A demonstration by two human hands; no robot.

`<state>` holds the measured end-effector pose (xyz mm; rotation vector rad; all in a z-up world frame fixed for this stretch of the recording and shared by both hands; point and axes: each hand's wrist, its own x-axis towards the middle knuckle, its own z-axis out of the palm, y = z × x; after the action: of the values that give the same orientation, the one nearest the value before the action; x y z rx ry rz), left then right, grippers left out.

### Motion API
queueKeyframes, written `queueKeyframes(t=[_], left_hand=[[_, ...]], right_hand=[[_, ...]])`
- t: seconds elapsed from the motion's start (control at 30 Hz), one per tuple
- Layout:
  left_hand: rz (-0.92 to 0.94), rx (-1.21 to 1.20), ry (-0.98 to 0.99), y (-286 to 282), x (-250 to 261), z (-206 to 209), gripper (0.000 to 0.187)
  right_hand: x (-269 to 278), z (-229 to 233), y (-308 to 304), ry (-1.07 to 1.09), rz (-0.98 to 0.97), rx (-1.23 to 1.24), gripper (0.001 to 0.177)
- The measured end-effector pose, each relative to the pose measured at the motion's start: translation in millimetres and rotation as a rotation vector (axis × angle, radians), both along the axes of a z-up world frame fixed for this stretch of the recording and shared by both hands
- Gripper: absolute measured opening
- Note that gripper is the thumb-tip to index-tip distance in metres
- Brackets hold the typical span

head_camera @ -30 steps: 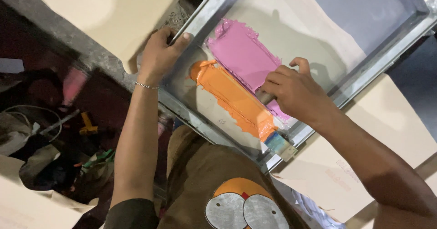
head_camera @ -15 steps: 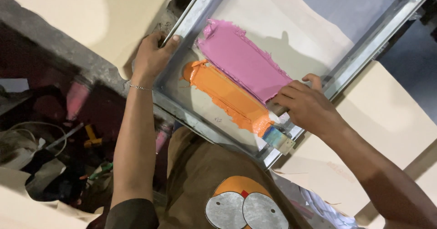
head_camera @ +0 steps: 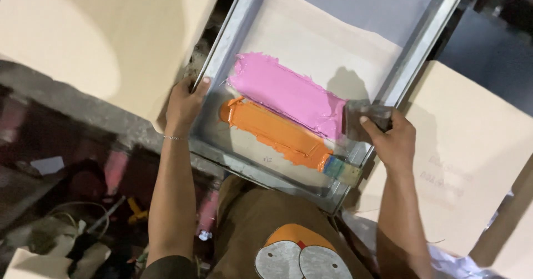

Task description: Screen printing designs onto pink fabric using a manual screen and squeegee with two colors of ink.

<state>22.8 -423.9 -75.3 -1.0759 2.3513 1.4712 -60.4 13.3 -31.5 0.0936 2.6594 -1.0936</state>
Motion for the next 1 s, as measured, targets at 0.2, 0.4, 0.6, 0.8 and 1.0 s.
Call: queueKeyframes(t=[0.2,0.4,0.6,0.8,1.0], left_hand=[[0.035,0.002,-0.011,-4,-2,-27,0.049],[-0.04,-0.007,0.024,-11,3,-37,0.05],[-0.065,-0.004,0.069,-14,4,-39,0.054],[-0.074,-0.014,0.142,-10,5,-33,0.062],[-0.043,-0.058,0.073,-6,5,-24,0.056]], right_hand=[[17,-59,21,0.116,-0.306,0.116,0.041],[30,-23,-10,0.091,-0.335,0.09,0.067],[85,-21,-4,0.105,-0.454,0.047,0.052],[159,-11,-19,-0.042,-0.385,0.206,0.051],[143,-27,-40,-0.079,-0.364,0.173,0.037]])
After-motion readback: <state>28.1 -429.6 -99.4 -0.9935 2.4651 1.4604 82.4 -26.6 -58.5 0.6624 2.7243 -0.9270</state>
